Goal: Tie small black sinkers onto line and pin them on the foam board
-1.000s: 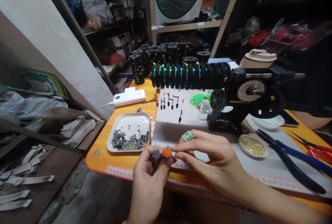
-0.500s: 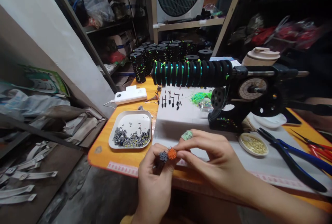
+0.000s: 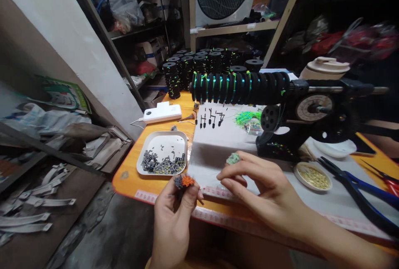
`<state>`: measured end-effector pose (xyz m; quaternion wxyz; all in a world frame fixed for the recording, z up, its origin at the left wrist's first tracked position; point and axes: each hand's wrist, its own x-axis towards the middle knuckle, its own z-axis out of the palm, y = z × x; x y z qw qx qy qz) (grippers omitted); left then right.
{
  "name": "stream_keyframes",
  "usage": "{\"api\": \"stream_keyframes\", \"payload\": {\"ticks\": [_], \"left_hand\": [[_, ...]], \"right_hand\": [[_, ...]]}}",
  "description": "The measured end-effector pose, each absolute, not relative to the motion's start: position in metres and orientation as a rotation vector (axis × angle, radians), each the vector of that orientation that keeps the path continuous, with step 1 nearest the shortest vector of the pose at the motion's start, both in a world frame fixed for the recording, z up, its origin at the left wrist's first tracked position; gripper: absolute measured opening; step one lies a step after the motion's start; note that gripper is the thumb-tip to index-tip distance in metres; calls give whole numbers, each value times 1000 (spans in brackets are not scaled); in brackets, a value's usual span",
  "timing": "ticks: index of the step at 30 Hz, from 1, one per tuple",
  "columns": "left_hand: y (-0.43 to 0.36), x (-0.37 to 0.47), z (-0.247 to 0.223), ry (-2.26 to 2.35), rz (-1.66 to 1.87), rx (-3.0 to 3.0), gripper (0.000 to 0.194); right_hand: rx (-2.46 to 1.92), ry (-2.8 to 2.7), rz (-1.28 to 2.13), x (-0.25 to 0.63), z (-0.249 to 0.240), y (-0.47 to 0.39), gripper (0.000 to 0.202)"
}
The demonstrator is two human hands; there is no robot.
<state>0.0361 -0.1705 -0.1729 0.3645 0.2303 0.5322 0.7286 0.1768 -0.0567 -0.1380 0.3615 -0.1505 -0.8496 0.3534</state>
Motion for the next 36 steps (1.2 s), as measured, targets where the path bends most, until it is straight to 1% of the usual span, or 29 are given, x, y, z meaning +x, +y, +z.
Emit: {"api": "stream_keyframes", "payload": {"ticks": [8,15,18,23,26,31,36], "left_hand": [[-175,35,-174,1432,1884,570,26],[-168,54,-170,1512,1895,721,22],[-165,66,-172,1480,1907,732,20],[-163,77,-179,1297,1931,441,22],[-163,76,-177,1179,1949,371,23],[-166,68,-175,1122,1958,408,20],[-171,58,-183,1254,1940,634,17]], "right_hand": [[-347,-2281,824,177,-140,-59,18],[-320,-2175,907,174,-140,-66,13],[-344,-2170,835,175,-141,-69,13],[-324,-2193,810,177,-146,-69,12],[-302,-2206,807,177,-148,-69,13],[-214,-2246,798,177,-146,-66,13],[-248,-2223,807,182,-139,-59,20]]}}
